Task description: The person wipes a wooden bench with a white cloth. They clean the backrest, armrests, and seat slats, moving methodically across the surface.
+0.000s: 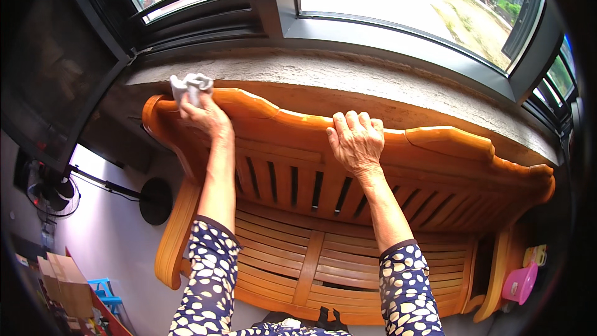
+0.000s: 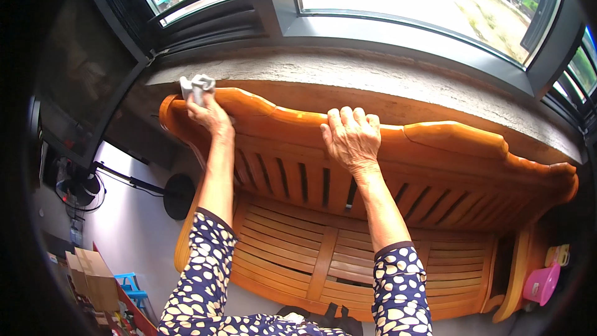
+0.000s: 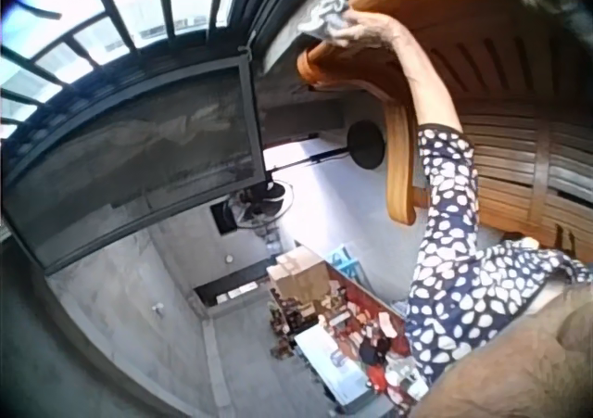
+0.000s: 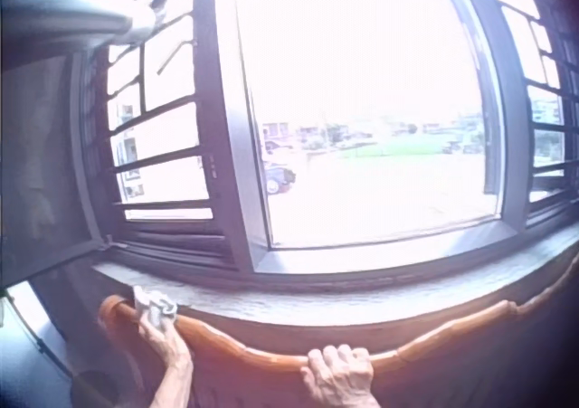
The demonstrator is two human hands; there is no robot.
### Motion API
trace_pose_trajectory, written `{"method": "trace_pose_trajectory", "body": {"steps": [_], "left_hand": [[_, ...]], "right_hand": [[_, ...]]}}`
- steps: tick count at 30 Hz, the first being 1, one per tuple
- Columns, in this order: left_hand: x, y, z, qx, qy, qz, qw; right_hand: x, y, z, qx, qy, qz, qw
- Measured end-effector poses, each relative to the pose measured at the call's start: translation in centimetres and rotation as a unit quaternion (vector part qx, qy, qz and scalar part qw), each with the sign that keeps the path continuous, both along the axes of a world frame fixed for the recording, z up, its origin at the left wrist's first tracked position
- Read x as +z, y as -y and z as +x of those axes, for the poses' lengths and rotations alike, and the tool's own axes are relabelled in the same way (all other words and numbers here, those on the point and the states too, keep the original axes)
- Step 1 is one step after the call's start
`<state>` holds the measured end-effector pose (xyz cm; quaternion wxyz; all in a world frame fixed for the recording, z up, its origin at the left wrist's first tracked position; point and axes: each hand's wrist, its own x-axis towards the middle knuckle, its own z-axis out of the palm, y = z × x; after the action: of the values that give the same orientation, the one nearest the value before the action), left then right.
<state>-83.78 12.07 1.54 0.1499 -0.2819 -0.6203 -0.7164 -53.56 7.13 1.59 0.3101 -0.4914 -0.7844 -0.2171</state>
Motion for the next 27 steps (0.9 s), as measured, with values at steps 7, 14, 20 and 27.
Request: {"method": "trace_pose_trajectory", "body": {"steps": [7, 14, 20, 27], "left_hand": [[-2.5, 4.5, 10.6, -0.140, 0.004, -0.025, 0.990], [-1.8, 4.0, 9.4, -0.127, -0.112, -0.014, 0.985], [-0.1, 1.8, 0.9, -0.053, -0.106, -0.061, 0.991], [-0.3, 0.3, -9.4, -0.093, 0.053, -0.085, 0.991]], "right_hand": [[0.1, 0.1, -0.5, -0.014, 0.031, 0.024, 0.999], [-0.6, 0.2, -0.2, -0.024, 0.074, 0.042, 0.996], [-0.8, -0.1, -0.2, -0.008, 0.069, 0.065, 0.995], [-1.1, -0.3, -0.2, -0.010, 0.075, 0.073, 0.994]]}}
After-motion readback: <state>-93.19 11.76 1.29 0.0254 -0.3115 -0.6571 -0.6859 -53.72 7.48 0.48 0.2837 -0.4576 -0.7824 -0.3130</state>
